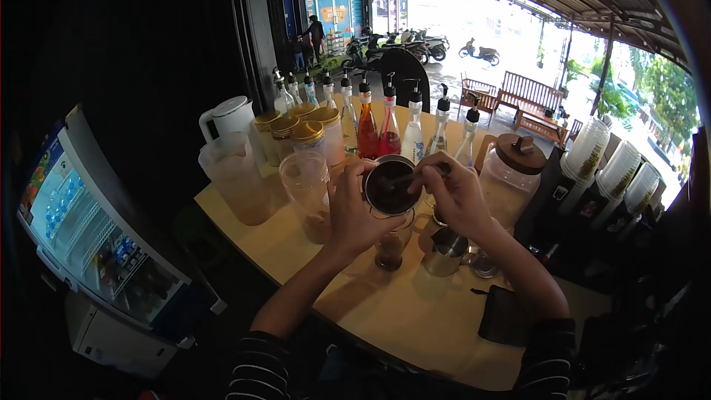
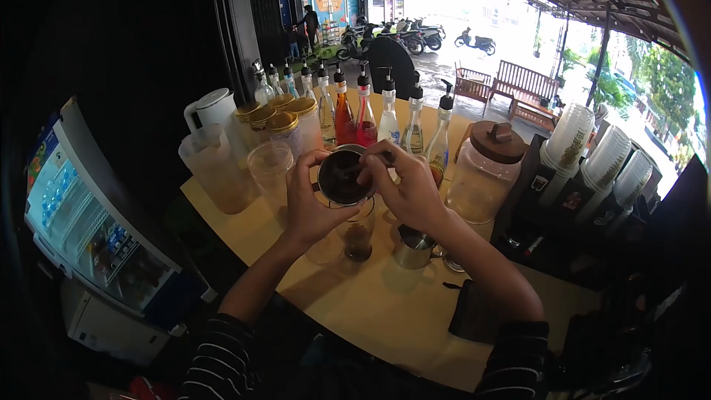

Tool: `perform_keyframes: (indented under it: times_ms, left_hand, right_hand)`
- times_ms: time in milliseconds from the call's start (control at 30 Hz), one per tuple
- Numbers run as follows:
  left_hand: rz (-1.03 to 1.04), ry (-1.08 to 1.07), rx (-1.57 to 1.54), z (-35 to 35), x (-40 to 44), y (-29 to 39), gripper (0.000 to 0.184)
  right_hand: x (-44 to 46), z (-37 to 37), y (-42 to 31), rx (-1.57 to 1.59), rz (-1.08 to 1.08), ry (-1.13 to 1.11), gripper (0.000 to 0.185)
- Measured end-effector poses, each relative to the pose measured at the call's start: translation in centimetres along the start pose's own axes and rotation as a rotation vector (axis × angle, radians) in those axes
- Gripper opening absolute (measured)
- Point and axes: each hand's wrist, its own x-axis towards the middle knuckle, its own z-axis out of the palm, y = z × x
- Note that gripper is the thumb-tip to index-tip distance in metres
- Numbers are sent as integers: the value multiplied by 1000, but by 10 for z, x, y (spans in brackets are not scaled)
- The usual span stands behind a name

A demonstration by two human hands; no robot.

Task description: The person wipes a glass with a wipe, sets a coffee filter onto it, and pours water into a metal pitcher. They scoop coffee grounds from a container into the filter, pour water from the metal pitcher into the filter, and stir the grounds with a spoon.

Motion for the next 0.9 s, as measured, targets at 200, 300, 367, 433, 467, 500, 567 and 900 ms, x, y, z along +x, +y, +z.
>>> perform_keyframes:
  times_ms: [200, 300, 367, 433, 467, 500, 567, 900]
  left_hand:
    - [12, 13, 21, 1, 0, 2, 80]
    - [5, 22, 10, 1, 1, 1, 79]
    - [9, 17, -77, 3, 0, -1, 78]
    - [14, 6, -55, 1, 1, -1, 79]
    - [20, -6, -31, -2, 2, 0, 80]
    - [19, -3, -30, -5, 3, 1, 80]
    - [59, -77, 50, -12, 6, 3, 82]
    - [276, -260, 153, -30, 23, -7, 82]
  right_hand:
    - [-4, 6, -1, -39, -76, 19, 12]
    - [-5, 7, 1, -15, -37, -52, 13]
    - [-4, 6, 2, -17, -6, -9, 13]
    - [-2, 4, 8, 43, -13, 47, 14]
    - [-2, 2, 9, 47, 5, -10, 14]
    - [-2, 1, 9, 50, 23, -66, 14]
    - [-3, 0, 9, 61, 18, -47, 15]
    - [13, -20, 3, 19, 186, -264, 17]
